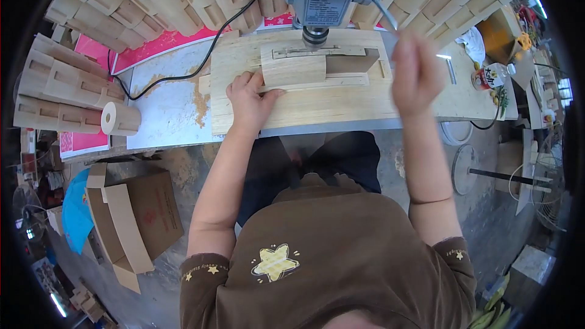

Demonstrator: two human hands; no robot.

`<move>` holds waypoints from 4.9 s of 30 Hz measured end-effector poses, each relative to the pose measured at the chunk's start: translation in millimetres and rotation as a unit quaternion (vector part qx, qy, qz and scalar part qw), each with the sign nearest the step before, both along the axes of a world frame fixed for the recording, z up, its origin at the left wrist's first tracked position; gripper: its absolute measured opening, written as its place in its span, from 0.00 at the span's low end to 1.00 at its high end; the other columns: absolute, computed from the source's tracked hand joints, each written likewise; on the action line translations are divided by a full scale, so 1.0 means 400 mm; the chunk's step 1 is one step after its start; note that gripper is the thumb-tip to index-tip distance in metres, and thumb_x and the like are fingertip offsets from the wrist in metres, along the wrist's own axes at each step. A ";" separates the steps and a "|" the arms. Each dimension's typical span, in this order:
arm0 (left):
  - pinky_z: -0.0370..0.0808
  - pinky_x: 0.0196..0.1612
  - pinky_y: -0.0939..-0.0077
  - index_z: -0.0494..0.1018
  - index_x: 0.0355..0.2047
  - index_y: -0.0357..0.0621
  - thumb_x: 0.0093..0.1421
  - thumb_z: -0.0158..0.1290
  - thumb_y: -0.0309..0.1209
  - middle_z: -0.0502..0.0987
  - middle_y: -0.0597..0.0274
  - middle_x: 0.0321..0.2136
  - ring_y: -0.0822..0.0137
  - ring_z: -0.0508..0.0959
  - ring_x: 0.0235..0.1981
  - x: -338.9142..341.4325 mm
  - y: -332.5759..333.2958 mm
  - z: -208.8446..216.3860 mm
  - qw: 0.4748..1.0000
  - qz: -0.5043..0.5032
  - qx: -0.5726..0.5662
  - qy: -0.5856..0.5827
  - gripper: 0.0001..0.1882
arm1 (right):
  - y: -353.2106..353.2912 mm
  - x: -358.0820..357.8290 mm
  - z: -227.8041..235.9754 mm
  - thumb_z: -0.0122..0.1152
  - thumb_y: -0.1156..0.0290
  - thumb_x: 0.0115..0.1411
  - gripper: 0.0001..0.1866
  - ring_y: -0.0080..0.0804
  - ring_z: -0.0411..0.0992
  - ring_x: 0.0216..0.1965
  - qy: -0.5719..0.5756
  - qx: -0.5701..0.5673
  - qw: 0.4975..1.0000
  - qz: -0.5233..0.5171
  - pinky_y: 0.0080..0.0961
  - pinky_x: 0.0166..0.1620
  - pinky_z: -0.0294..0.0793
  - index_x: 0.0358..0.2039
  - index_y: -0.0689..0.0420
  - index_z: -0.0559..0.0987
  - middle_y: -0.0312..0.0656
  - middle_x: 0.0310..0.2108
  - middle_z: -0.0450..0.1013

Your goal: The person is using a drill press to drill holes into cylindrical wood pieces using a wooden guide jig.

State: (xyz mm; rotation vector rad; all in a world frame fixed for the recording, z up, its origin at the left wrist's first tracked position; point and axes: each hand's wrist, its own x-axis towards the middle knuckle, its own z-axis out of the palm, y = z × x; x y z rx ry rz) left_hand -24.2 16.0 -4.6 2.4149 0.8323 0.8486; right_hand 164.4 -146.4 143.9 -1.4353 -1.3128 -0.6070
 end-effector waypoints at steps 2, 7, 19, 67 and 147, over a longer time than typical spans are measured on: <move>0.59 0.43 0.62 0.75 0.43 0.49 0.36 0.66 0.40 0.71 0.65 0.27 0.61 0.70 0.35 -0.003 -0.008 0.004 0.999 0.013 0.031 0.001 0.29 | 0.047 0.020 0.119 0.51 0.71 0.60 0.09 0.14 0.58 0.17 0.042 -0.002 0.999 0.021 0.16 0.23 0.56 0.29 0.63 0.76 0.30 0.15 0.63; 0.59 0.44 0.61 0.74 0.43 0.48 0.37 0.65 0.41 0.71 0.65 0.28 0.60 0.70 0.36 0.094 -0.064 0.010 0.999 -0.010 0.046 -0.009 0.30 | 0.186 0.176 0.287 0.47 0.67 0.58 0.16 0.31 0.70 0.25 0.042 -0.161 0.981 -0.102 0.28 0.30 0.67 0.26 0.68 0.75 0.49 0.20 0.71; 0.58 0.44 0.62 0.74 0.43 0.47 0.38 0.65 0.42 0.70 0.64 0.28 0.61 0.70 0.36 0.072 -0.060 0.007 0.999 0.003 0.037 -0.016 0.30 | -0.011 -0.019 0.132 0.55 0.74 0.57 0.06 0.19 0.62 0.17 0.152 -0.153 0.976 0.025 0.17 0.23 0.60 0.26 0.62 0.76 0.36 0.14 0.65; 0.67 0.29 0.84 0.75 0.28 0.37 0.41 0.65 0.26 0.71 0.65 0.26 0.73 0.72 0.29 -0.265 0.003 0.154 0.981 -0.129 -0.112 -0.094 0.14 | -0.087 0.057 -0.155 0.59 0.75 0.48 0.15 0.46 0.67 0.42 -0.049 -0.385 0.921 0.031 0.38 0.48 0.61 0.39 0.57 0.71 0.45 0.35 0.70; 0.57 0.42 0.65 0.76 0.41 0.50 0.38 0.65 0.39 0.69 0.69 0.24 0.65 0.68 0.34 -0.007 -0.007 0.013 0.999 0.018 0.042 0.002 0.26 | -0.015 -0.057 0.035 0.57 0.76 0.54 0.04 0.30 0.65 0.18 0.049 -0.103 0.991 -0.068 0.23 0.23 0.60 0.30 0.61 0.77 0.40 0.17 0.67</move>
